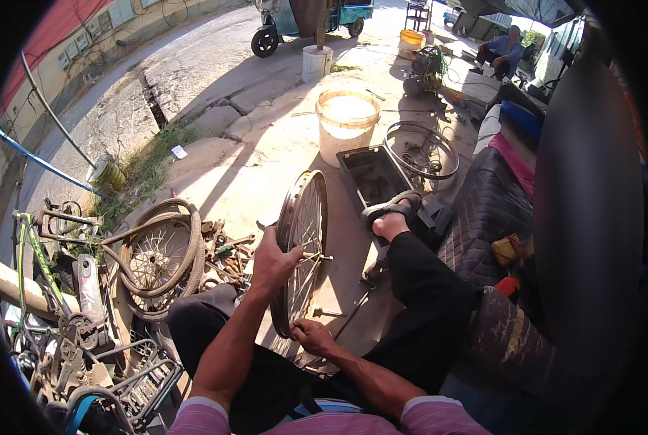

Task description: The person sits on the ground and uses a spoke wrench to tighten the nipples on a bicycle wheel. They rotate the wheel periodically to access different spokes and continue adjusting the tension throughout the clip.

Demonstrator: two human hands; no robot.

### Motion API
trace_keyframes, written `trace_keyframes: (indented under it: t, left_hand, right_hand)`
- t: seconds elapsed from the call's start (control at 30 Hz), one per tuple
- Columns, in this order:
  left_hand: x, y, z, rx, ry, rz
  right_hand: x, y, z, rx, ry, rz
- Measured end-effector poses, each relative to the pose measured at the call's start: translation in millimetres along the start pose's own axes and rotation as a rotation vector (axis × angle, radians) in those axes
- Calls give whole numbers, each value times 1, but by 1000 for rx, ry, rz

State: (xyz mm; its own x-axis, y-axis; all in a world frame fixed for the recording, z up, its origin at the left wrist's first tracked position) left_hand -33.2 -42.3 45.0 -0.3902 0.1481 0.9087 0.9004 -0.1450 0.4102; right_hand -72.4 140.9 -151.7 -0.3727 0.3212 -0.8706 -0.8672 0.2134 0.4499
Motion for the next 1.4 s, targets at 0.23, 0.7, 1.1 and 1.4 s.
trace_keyframes:
  t: [0.23, 0.7, 1.1, 1.4]
  left_hand:
    - [-12, -15, 9, 49, -145, -19]
    - [-34, -27, 38, 49, -82, 43]
    - [-21, -16, 38, 101, -64, 70]
    - [-26, -5, 28, 118, -60, 123]
  right_hand:
    - [-2, 8, -8, 117, 15, -80]
    - [-9, 21, -23, 141, -78, -218]
    - [-24, 27, -16, 45, -4, -227]
    - [-39, 29, -15, 75, 28, -177]
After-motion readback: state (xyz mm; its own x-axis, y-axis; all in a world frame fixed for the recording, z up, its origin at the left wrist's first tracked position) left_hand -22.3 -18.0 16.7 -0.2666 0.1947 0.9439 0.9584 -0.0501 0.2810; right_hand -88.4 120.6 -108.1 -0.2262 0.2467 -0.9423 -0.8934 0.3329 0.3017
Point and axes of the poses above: each hand's wrist, its own z-axis away from the middle knuckle, its own y-axis out of the back of the hand, x = y × z, the point moved 5 cm from there along -z, towards the middle knuckle, and after that the axes turned 15 degrees about x, right-handed, at the moved point
